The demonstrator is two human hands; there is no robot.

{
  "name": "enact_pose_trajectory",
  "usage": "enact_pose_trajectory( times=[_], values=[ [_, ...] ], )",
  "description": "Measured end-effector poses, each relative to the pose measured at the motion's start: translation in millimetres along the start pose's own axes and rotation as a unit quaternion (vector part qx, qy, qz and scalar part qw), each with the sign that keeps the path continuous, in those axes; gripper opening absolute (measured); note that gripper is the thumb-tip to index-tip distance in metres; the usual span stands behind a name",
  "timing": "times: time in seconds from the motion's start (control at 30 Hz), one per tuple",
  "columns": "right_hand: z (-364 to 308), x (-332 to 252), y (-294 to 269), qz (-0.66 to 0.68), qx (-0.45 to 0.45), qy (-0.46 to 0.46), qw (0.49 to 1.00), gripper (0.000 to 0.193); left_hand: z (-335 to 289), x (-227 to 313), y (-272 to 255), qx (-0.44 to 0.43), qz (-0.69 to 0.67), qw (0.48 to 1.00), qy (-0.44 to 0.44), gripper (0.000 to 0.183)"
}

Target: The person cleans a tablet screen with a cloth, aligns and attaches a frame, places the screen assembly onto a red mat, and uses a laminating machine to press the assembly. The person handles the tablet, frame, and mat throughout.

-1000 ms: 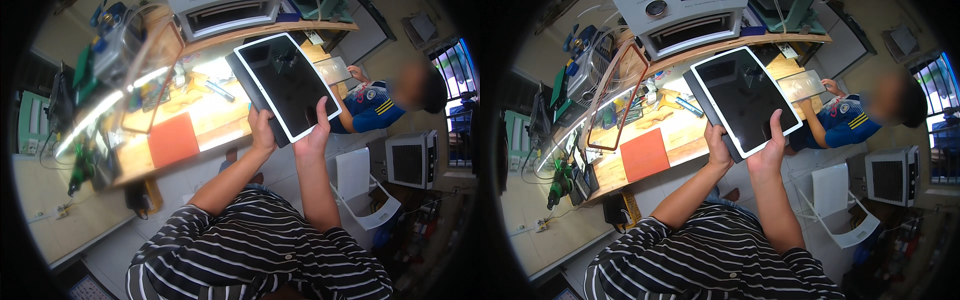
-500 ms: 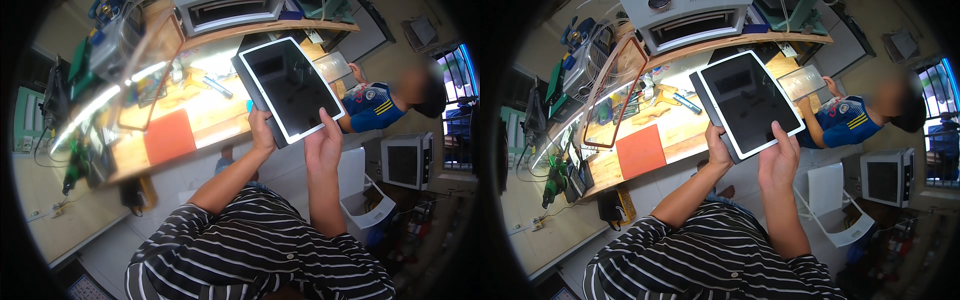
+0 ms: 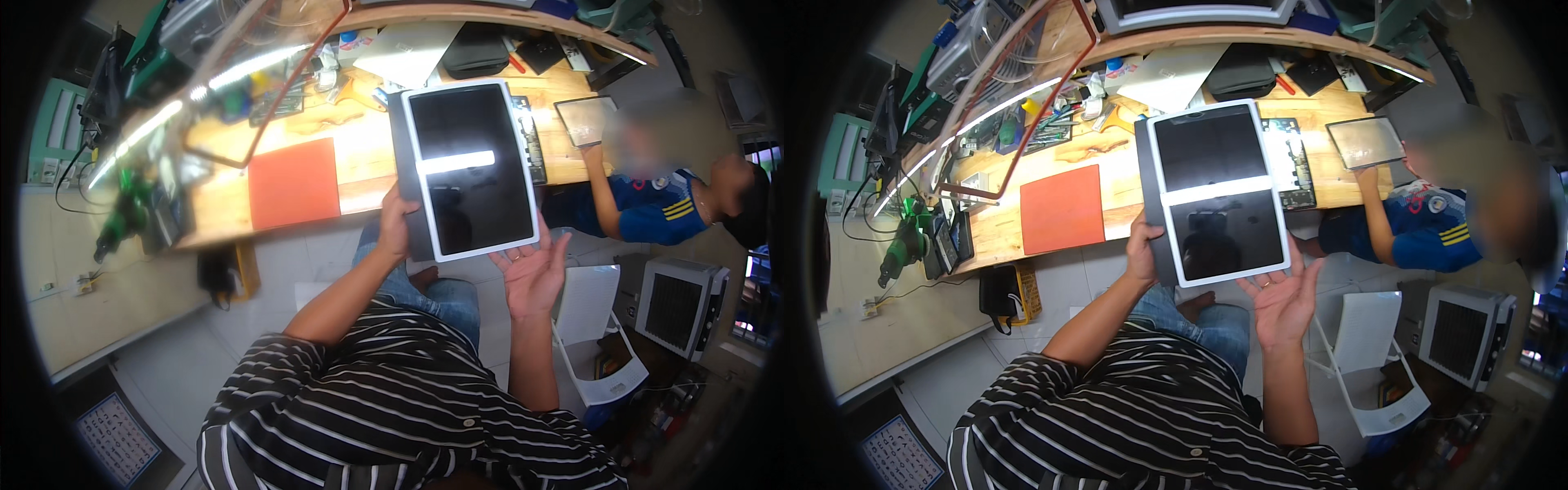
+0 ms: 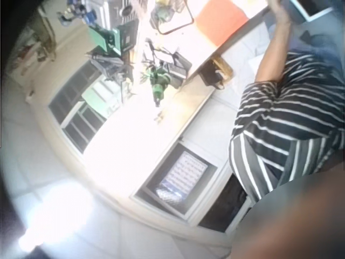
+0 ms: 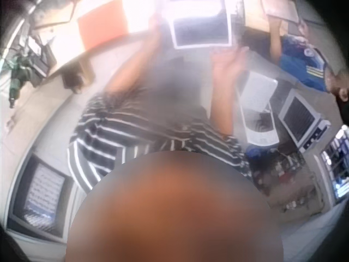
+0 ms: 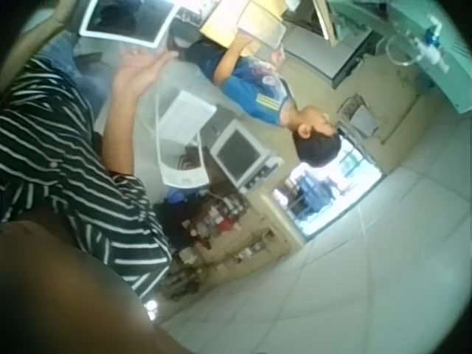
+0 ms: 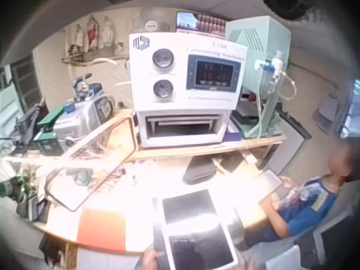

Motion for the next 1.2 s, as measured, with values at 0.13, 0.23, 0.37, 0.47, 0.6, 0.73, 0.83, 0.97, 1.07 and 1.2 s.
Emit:
enact_pose_trajectory(
  times=[0.13, 0.23, 0.37, 0.47, 0.6, 0.73, 0.83, 0.97, 1.07, 1.2],
  values=[
    [34, 75, -38, -0.051, -0.02, 0.068, 0.996, 0.066, -17, -19, -90, 0.064, 0.029, 0.997, -0.031, 0.051],
    [61, 132, -60, -0.069, -0.001, 0.129, 0.989, 0.063, -19, -23, -147, 0.074, 0.069, 0.994, -0.049, 0.051],
    [89, 173, -45, -0.116, -0.131, 0.148, 0.973, 0.069, -19, -17, -207, 0.116, 0.086, 0.988, -0.048, 0.049],
    [111, 203, -26, -0.212, -0.215, 0.181, 0.936, 0.071, -17, -8, -239, 0.1, 0.085, 0.99, -0.059, 0.041],
    [125, 234, 9, -0.223, -0.262, 0.15, 0.927, 0.066, -8, 12, -261, 0.01, 0.079, 0.997, -0.023, 0.036],
    [121, 268, 39, -0.216, -0.227, 0.108, 0.944, 0.07, -17, 28, -295, 0.071, 0.093, 0.993, -0.024, 0.025],
    [122, 288, 62, -0.226, -0.232, 0.099, 0.941, 0.069, -16, 48, -311, 0.079, 0.107, 0.991, -0.021, 0.022],
    [138, 304, 76, -0.327, -0.172, 0.021, 0.929, 0.057, -16, 66, -332, 0.069, 0.126, 0.99, -0.013, 0.023],
    [140, 322, 93, -0.352, -0.184, 0.008, 0.918, 0.052, -14, 80, -347, 0.057, 0.144, 0.988, -0.019, 0.026],
    [136, 331, 109, -0.297, -0.173, 0.005, 0.939, 0.051, -27, 115, -373, 0.103, 0.289, 0.952, 0.018, 0.042]
  ],
)
Point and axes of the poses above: each hand's wrist, its own z-axis towards the middle knuckle, its own y-axis out of the palm, x = y × z, the point moved 9 cm from there along z, towards the middle knuckle, and after that the axes turned 5 degrees about z, right-handed, at the moved point
